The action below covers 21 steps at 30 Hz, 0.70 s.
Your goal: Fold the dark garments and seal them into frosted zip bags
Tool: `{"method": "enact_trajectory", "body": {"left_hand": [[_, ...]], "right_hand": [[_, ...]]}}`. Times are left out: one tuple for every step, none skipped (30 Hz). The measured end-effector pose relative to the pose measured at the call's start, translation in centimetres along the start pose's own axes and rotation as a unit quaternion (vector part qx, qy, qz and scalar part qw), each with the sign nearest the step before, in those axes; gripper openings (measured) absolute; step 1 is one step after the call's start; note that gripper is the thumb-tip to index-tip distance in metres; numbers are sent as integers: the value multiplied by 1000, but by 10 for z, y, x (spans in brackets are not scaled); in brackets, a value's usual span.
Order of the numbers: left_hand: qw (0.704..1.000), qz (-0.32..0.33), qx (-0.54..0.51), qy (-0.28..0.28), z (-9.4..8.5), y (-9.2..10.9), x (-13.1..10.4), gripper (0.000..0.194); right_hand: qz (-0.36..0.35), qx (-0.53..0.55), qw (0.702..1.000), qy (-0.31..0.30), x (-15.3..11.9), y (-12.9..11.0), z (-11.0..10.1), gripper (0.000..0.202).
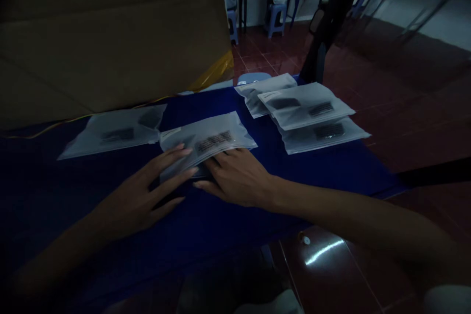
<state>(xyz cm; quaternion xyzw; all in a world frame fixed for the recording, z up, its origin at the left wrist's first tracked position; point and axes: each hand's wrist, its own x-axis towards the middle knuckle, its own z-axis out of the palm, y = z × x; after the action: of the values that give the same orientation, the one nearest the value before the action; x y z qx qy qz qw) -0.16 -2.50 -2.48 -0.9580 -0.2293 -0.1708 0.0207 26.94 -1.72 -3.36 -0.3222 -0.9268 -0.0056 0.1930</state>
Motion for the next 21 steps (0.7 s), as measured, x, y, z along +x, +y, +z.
{"method": "enact_trajectory", "body": {"left_hand": [[1000, -12, -15, -3, 1, 0, -1, 50], [999, -23, -32, -6, 2, 0, -1, 50], [998, -34, -50, -8, 3, -1, -2, 51], [997, -43, -63, -9, 4, -1, -3, 55], [996, -48, -72, -10, 5, -1, -3, 60], [996, -51, -77, -12, 6, -1, -4, 66], [995, -54, -77, -15, 7, -1, -4, 72], [995, -59, -75, -21, 7, -1, -4, 76], [995, -67, -73, -28, 7, -2, -4, 77], [994, -74, -70, -36, 7, -3, -4, 78], [993, -82, -67, -45, 6, -4, -5, 79], [993, -87, -66, -54, 6, -4, -5, 80], [992, -90, -66, -64, 5, -5, -5, 81], [990, -93, -68, -76, 4, -6, -5, 83], [989, -97, -72, -89, 3, -7, -6, 86], [987, -100, -78, -101, 3, -8, -6, 88], [985, -101, -86, -111, 2, -9, -6, 91], [983, -100, -94, -119, 2, -10, -7, 94], [982, -98, -102, -125, 2, -10, -7, 97], [981, -94, -107, -131, 2, -11, -7, 100], [981, -91, -109, -135, 2, -12, -8, 104]], "right_hand": [[-3, -3, 1000, 9, 0, -1, 0, 56], [-5, -9, 1000, 19, 0, -1, 0, 50], [-6, -13, 999, 31, 0, -2, 0, 45], [-8, -16, 999, 46, 0, -2, 0, 42], [-11, -17, 998, 64, 0, -2, 1, 39], [-15, -15, 996, 82, 0, -2, 1, 37], [-23, -14, 994, 103, 0, -2, 1, 34], [-36, -15, 991, 125, 0, -2, 1, 29], [-55, -19, 988, 145, 0, -2, 1, 25], [-77, -25, 984, 162, 1, -2, 1, 21], [-102, -30, 979, 176, 1, -2, 0, 20], [-128, -33, 973, 189, 1, -2, -1, 20], [-151, -31, 967, 202, 1, -2, -1, 20], [-169, -25, 962, 211, 1, -2, -2, 20], [-183, -16, 958, 221, 1, -3, -3, 19], [-194, -3, 954, 229, 2, -3, -4, 17], [-203, 12, 950, 236, 2, -3, -4, 16], [-212, 28, 947, 239, 3, -3, -5, 14], [-221, 43, 944, 240, 3, -4, -5, 13], [-231, 57, 940, 243, 4, -4, -5, 12], [-241, 69, 935, 249, 4, -5, -5, 12]]}}
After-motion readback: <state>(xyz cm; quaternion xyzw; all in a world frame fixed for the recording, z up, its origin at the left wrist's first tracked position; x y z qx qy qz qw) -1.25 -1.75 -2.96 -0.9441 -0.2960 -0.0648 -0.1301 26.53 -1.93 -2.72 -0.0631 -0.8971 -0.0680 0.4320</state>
